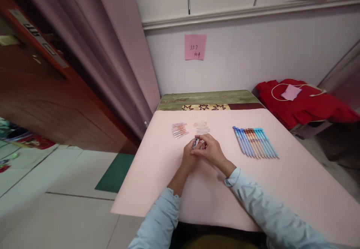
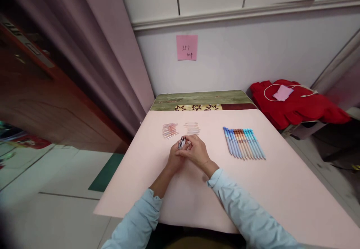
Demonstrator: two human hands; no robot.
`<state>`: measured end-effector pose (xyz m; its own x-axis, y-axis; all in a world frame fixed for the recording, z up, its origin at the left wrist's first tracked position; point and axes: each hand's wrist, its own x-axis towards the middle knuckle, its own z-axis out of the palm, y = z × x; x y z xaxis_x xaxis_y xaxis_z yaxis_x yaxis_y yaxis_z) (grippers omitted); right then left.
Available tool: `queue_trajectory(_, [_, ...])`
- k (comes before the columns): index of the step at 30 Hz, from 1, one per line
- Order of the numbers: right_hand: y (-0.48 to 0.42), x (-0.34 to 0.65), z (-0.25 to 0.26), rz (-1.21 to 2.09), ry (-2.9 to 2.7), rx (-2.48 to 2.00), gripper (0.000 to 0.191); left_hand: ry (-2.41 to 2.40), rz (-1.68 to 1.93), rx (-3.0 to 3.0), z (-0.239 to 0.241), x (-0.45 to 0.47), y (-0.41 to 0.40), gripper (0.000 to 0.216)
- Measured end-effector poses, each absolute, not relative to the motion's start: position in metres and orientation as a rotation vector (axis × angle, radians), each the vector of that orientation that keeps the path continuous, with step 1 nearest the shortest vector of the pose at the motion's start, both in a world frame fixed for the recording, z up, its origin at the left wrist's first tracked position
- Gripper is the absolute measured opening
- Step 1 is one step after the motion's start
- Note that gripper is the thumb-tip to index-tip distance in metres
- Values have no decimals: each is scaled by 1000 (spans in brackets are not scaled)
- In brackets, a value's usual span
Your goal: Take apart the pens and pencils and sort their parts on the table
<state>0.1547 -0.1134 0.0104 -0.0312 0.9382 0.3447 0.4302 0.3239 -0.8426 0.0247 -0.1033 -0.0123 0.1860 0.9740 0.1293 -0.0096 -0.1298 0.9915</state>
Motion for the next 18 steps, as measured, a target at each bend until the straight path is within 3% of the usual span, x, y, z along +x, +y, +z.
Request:
queue_trajectory(11, [-105,152,29,577,-1865,-1126,27,1156,1227,1549,-23,24,-102,19])
queue_trajectory(15, [-95,144,33,589,-1955,-1107,6,1066,1317,1527,-25,22,-101,20])
queue_trajectory(18, [-86,142,32,545,-1999,-1117,4,1100,1305,1491,-25,22,-100,24])
